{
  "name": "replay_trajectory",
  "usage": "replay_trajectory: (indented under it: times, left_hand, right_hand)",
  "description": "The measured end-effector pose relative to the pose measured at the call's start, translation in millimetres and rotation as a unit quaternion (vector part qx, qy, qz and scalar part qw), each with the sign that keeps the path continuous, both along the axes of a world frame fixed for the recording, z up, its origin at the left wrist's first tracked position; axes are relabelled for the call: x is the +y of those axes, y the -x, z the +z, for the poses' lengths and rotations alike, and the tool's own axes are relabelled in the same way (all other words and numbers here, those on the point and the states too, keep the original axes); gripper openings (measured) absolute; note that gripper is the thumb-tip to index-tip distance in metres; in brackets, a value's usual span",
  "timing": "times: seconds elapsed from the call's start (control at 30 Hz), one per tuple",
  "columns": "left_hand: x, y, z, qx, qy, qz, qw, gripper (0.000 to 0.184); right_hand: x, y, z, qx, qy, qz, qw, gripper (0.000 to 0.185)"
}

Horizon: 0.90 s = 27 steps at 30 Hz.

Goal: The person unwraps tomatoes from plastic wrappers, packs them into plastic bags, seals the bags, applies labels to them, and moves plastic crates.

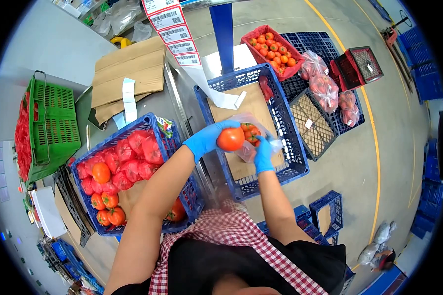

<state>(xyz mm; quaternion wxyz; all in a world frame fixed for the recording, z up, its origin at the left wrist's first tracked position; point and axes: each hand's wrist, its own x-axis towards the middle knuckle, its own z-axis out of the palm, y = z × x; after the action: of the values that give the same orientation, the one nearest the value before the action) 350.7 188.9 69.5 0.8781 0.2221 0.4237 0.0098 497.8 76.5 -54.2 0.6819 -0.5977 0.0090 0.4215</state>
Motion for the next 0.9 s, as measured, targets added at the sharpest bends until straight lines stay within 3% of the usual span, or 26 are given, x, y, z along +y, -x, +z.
replay_trajectory:
  times: [0.1, 0.13, 0.2, 0.23, 0.3, 0.33, 0.43, 0.47, 0.53, 0.6, 0.8, 0.9]
  left_hand:
    - [-0.9, -3.0, 15.0, 0.097, -0.038, 0.016, 0.994, 0.043]
    - [-5.6, -5.9, 2.8, 0.034, -0.062, 0.032, 0.997, 0.042]
    - [-24.6, -11.8, -37.7, -0.09, -0.106, 0.065, 0.988, 0.041]
    - [-33.6, -17.0, -43.0, -0.053, -0.121, 0.049, 0.99, 0.041]
    - [-45.5, -24.0, -49.0, 0.022, -0.153, 0.018, 0.988, 0.041]
    - [-43.1, -24.1, -31.4, -0.009, -0.077, 0.046, 0.996, 0.044]
    - [-22.6, -7.1, -2.6, 0.066, -0.087, -0.009, 0.994, 0.046]
    - [-17.5, -6.8, -9.6, 0.131, -0.142, -0.025, 0.981, 0.038]
    - [-6.1, -1.4, -10.0, 0.118, -0.112, -0.028, 0.986, 0.032]
    - [-1.0, 0.7, -7.9, 0.078, -0.078, -0.011, 0.994, 0.022]
    - [-9.9, -3.6, -3.7, 0.063, -0.1, 0.046, 0.992, 0.039]
    - [-14.6, 1.0, 20.7, 0.171, -0.281, 0.019, 0.944, 0.044]
  right_hand:
    - [-16.6, -26.6, 28.4, 0.044, 0.101, 0.195, 0.975, 0.036]
    - [-18.9, -27.9, 48.1, 0.063, 0.107, 0.272, 0.954, 0.041]
    - [-21.5, 2.1, 92.7, 0.122, 0.017, 0.319, 0.94, 0.046]
    - [-22.9, 10.6, 101.3, 0.151, -0.029, 0.342, 0.927, 0.048]
    - [-21.9, 1.2, 95.9, 0.202, -0.044, 0.318, 0.925, 0.05]
    - [-18.6, -5.9, 90.8, 0.227, -0.054, 0.308, 0.923, 0.05]
    - [-12.5, -24.6, 60.6, 0.315, -0.127, 0.232, 0.912, 0.057]
    - [-4.0, -28.9, 40.8, 0.307, -0.089, 0.187, 0.929, 0.053]
    - [11.5, -36.2, 9.6, 0.108, -0.008, 0.277, 0.955, 0.052]
    - [20.2, -37.9, -20.8, -0.057, 0.058, 0.343, 0.936, 0.056]
    - [14.4, -4.7, -41.6, -0.182, 0.088, 0.343, 0.917, 0.069]
    - [-1.3, 0.5, -42.1, -0.299, 0.062, 0.297, 0.905, 0.066]
